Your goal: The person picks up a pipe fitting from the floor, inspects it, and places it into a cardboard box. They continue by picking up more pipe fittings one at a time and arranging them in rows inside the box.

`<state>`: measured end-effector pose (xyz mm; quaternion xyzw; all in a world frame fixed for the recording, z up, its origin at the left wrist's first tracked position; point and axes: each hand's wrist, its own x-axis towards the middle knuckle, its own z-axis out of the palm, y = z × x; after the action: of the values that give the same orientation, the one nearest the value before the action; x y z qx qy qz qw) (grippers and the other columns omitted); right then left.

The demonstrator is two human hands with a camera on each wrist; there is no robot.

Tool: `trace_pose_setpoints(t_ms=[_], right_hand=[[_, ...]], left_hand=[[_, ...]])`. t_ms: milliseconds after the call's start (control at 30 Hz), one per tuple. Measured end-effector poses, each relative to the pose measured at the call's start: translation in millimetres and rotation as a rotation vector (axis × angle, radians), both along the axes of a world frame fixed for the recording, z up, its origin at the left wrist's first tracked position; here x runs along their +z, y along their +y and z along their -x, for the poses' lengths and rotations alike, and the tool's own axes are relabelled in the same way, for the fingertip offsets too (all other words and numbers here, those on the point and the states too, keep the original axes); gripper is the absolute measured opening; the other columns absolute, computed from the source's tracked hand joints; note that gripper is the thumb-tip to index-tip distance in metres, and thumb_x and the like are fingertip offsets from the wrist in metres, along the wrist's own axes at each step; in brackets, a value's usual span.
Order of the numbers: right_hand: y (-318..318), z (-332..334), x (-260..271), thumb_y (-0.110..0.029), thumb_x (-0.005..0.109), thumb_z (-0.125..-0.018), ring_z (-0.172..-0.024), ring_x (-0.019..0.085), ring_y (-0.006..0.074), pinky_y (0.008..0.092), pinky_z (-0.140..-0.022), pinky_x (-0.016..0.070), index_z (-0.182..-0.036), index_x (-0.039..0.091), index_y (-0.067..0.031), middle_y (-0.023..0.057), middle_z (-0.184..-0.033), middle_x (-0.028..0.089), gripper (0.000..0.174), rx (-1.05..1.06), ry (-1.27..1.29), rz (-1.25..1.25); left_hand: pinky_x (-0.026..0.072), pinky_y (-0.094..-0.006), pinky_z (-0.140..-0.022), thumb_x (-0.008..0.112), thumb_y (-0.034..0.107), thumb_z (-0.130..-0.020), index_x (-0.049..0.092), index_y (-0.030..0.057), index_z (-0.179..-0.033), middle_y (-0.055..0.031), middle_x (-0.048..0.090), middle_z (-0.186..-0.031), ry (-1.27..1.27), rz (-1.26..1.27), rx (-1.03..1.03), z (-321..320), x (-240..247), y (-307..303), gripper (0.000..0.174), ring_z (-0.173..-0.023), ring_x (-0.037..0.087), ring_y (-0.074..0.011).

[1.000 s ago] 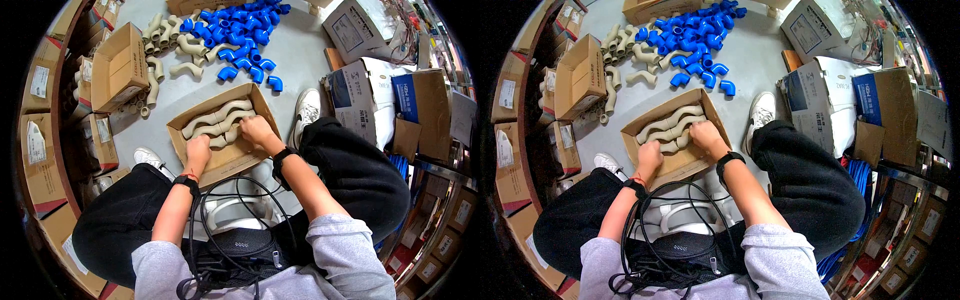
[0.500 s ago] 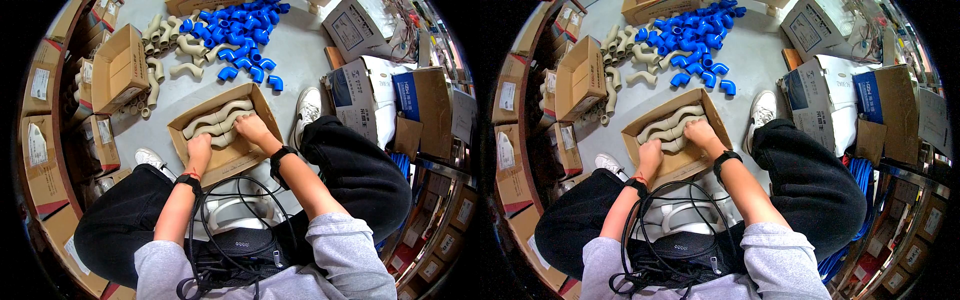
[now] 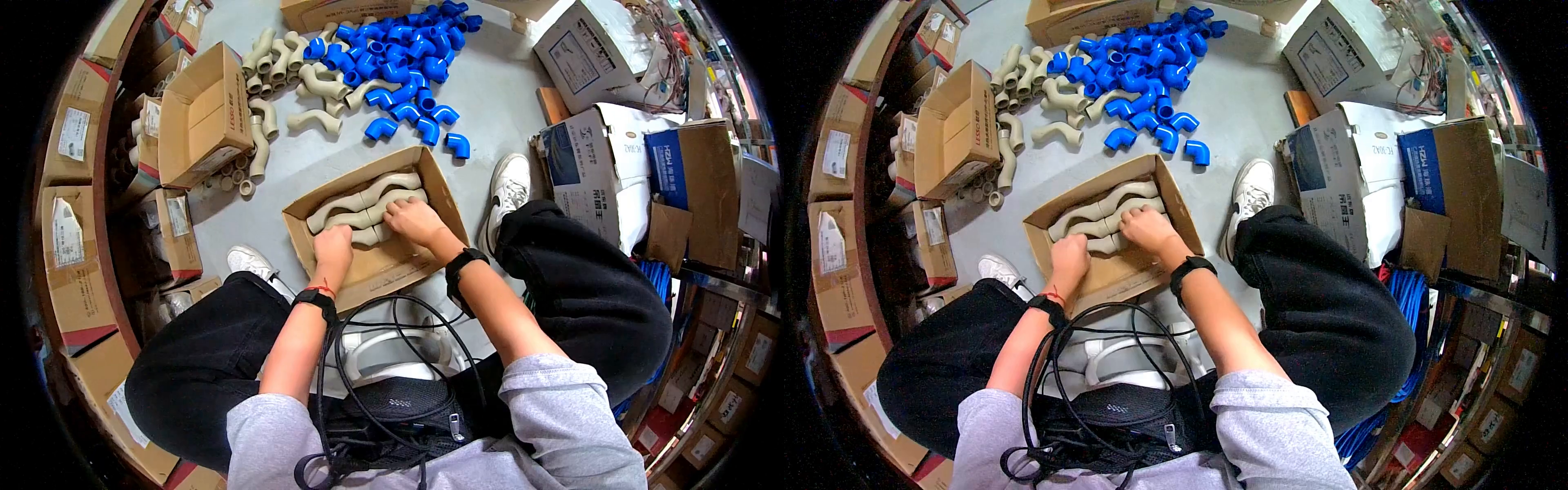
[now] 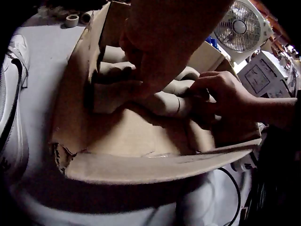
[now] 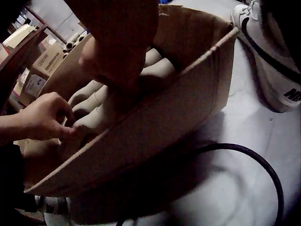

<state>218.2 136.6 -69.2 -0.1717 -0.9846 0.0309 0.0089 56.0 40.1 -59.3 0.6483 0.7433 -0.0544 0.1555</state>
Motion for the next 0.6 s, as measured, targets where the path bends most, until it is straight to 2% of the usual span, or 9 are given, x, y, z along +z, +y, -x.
trace_pose_setpoints(t_ms=[100, 400, 500, 600], right_hand=[[-0.3, -2.2, 0.8, -0.016, 0.049, -0.067, -0.072, 0.053, 0.0157, 0.0272, -0.061, 0.0424, -0.067, 0.055, -0.0106, 0.0013, -0.071, 0.051, 0.009, 0.004, -0.006, -0.002], [-3.5, -1.6, 1.9, -0.016, 0.049, -0.065, -0.072, 0.053, 0.0152, 0.0272, -0.060, 0.0421, -0.064, 0.054, -0.0113, 0.0002, -0.069, 0.050, 0.007, -0.007, 0.014, -0.042], [-5.6, -2.0, 3.5, -0.015, 0.049, -0.065, -0.072, 0.053, 0.0153, 0.0270, -0.060, 0.0420, -0.064, 0.054, -0.0113, 0.0002, -0.069, 0.050, 0.007, -0.008, 0.019, -0.043], [-5.1, -1.7, 4.8, -0.015, 0.049, -0.065, -0.072, 0.053, 0.0153, 0.0266, -0.061, 0.0419, -0.065, 0.055, -0.0111, 0.0004, -0.069, 0.050, 0.007, 0.005, 0.016, -0.039]], left_hand=[[0.0455, -0.0388, -0.055, 0.053, 0.006, -0.059, 0.053, 0.0037, -0.060, -0.0156, 0.055, -0.065, -0.049, -0.055, 0.007, 1.5, -2.9, -1.7, 0.003, -0.060, 0.056, -0.0312], [0.0452, -0.0400, -0.054, 0.051, 0.006, -0.061, 0.052, 0.0032, -0.061, -0.0159, 0.054, -0.064, -0.060, -0.083, -0.006, 2.9, -4.7, -3.3, 0.003, -0.059, 0.055, -0.0324], [0.0452, -0.0399, -0.054, 0.051, 0.006, -0.061, 0.053, 0.0029, -0.060, -0.0163, 0.055, -0.064, -0.076, -0.077, -0.008, 3.4, -5.1, -3.8, 0.004, -0.059, 0.055, -0.0323], [0.0472, -0.0354, -0.054, 0.050, 0.003, -0.064, 0.057, 0.0056, -0.062, -0.0141, 0.058, -0.066, -0.019, -0.041, -0.049, 3.7, -4.1, -3.4, 0.007, -0.061, 0.059, -0.0278]])
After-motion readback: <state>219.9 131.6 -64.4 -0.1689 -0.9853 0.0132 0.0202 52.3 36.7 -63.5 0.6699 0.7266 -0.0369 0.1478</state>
